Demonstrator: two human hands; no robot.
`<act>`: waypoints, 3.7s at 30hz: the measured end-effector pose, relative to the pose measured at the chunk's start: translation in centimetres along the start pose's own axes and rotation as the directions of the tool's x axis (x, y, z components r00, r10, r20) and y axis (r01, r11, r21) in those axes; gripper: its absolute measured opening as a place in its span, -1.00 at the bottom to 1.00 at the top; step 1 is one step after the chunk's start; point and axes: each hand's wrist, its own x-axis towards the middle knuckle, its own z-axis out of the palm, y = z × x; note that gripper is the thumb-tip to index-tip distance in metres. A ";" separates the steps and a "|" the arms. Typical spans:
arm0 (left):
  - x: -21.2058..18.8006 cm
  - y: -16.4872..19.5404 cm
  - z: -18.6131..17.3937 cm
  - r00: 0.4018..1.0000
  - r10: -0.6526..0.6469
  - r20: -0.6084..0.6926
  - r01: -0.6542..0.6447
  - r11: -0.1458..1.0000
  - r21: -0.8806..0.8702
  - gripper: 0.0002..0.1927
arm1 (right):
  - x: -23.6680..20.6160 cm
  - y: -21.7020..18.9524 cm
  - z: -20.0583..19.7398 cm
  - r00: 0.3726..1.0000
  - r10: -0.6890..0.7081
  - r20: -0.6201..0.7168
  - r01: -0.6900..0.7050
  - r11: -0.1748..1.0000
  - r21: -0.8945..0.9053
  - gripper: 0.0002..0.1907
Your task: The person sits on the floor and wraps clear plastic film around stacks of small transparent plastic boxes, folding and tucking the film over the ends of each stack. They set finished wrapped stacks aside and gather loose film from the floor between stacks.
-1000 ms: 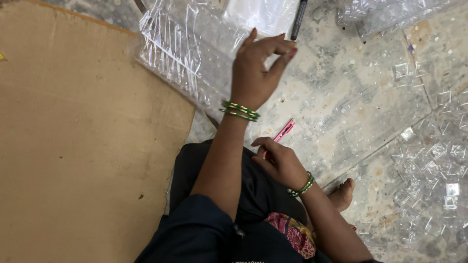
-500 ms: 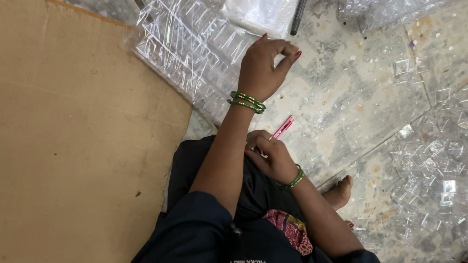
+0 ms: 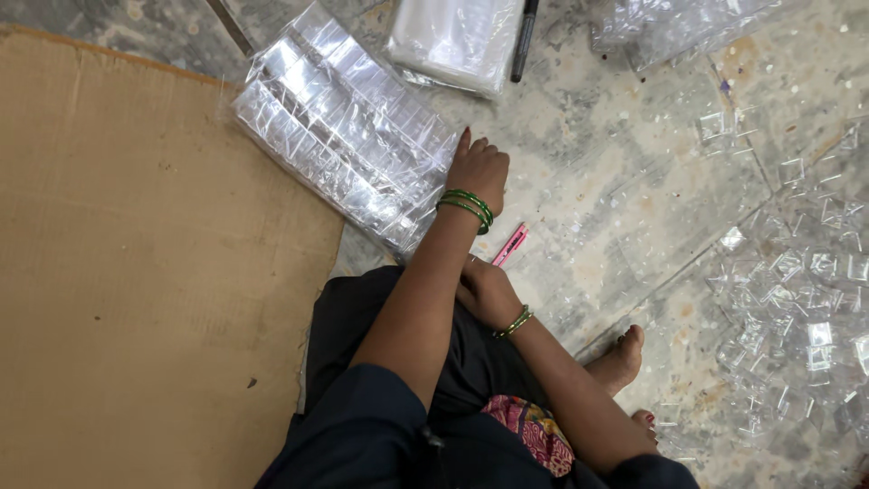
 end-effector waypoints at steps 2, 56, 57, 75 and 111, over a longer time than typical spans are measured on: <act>-0.1 0.0 1.1 1.000 -0.017 -0.019 0.018 0.999 0.038 -0.63 | -0.3 0.5 0.6 0.999 -0.007 -0.046 0.007 1.000 -0.001 -0.64; 1.9 0.6 4.9 0.987 0.079 -0.142 -0.117 0.952 -0.282 -0.60 | 4.1 9.5 4.4 0.973 0.198 0.117 -0.119 -0.001 0.993 -0.36; 1.7 0.7 4.5 0.986 0.080 -0.148 -0.118 0.955 -0.271 -0.61 | 4.1 9.5 4.3 0.974 0.186 0.129 -0.132 0.001 0.991 -0.37; -1.8 5.3 -2.3 0.993 0.117 0.036 -0.114 0.991 -0.068 -0.07 | 3.9 9.4 3.4 0.949 0.316 0.011 -0.196 0.559 0.806 -0.41; -1.4 2.2 0.4 0.849 -0.250 0.465 0.267 0.963 0.030 -0.74 | 2.7 2.9 3.7 0.975 0.133 0.179 -0.171 -0.072 0.983 -0.42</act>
